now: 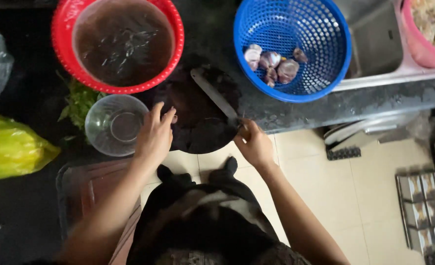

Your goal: The recorder washes, cleans, and slices raw chicken gizzards.

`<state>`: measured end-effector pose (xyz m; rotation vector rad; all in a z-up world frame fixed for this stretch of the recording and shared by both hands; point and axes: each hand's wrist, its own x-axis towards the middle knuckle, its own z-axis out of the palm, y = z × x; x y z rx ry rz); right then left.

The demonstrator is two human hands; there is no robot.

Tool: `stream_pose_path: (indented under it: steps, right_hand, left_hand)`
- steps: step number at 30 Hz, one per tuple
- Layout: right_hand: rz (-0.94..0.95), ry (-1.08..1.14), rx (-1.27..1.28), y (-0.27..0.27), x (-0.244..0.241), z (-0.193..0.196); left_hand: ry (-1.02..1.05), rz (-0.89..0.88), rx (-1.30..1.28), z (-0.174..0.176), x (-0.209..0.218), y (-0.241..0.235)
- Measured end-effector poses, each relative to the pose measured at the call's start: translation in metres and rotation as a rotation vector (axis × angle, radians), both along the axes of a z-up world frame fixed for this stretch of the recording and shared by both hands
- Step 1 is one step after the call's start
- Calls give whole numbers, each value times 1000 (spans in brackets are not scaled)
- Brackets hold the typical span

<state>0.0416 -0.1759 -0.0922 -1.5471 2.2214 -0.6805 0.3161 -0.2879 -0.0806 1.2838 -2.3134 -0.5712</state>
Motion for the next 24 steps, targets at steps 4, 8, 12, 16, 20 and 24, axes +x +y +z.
stream_pose_path:
  steps: [4, 8, 12, 16, 20, 24]
  right_hand:
    - [-148, -203, 21, 14, 5, 17]
    - [-155, -220, -50, 17, -6, 63]
    - [-45, 2, -147, 10, -49, 144]
    - [6, 731, -439, 10, -109, 238]
    - [-208, 899, -503, 26, -186, 290]
    - [-225, 668, -547, 54, -281, 275]
  left_hand:
    - [-177, 18, 189, -15, -28, -21]
    - [-300, 69, 225, -36, -37, -21]
    - [-244, 97, 183, -50, -35, -18]
    - [-129, 116, 95, -50, -38, -17]
    - [-66, 112, 81, -63, -41, -19]
    - [-22, 122, 72, -71, -49, -25]
